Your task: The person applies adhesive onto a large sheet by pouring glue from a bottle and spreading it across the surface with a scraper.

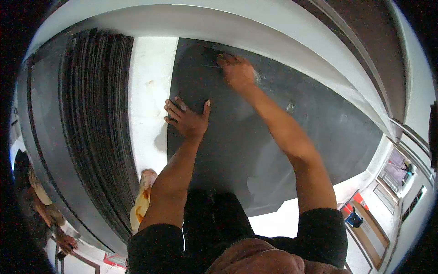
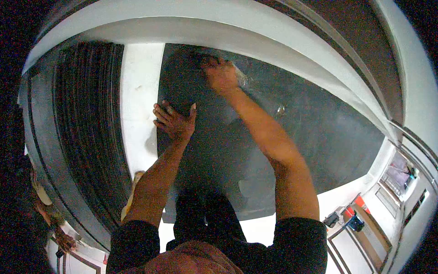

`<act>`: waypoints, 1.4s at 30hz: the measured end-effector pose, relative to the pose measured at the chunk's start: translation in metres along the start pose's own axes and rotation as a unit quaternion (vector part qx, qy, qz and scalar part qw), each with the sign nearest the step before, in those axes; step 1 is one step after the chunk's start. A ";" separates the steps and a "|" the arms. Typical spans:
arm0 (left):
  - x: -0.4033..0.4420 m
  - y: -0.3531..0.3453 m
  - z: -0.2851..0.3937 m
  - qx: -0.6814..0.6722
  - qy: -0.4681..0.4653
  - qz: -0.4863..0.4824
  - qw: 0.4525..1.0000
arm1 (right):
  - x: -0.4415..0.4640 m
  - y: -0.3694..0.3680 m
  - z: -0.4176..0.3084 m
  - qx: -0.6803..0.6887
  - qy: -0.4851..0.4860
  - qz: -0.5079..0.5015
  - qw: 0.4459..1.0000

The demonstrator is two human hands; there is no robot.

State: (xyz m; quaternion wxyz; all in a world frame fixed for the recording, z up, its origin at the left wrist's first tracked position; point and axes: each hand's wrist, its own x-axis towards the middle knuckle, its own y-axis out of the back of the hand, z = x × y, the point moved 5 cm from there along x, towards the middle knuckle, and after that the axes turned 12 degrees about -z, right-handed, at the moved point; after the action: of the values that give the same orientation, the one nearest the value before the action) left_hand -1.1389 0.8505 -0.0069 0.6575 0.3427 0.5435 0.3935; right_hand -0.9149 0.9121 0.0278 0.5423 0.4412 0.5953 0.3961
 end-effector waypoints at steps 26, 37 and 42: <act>-0.001 -0.013 0.013 0.000 0.019 0.039 0.999 | -0.131 -0.036 0.025 -0.036 -0.038 -0.061 0.997; -0.067 -0.008 -0.017 -0.053 -0.022 0.016 0.998 | -0.272 -0.072 0.005 0.267 -0.380 -0.065 0.883; -0.115 -0.049 -0.054 -0.003 -0.008 0.065 0.998 | -0.153 -0.043 0.008 0.242 -0.286 0.057 0.925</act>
State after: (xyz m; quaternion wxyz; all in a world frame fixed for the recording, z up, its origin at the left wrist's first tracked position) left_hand -1.1969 0.7268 -0.0077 0.6357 0.3784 0.5134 0.4348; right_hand -0.9077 0.7536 0.0313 0.5427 0.6871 0.4660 0.1271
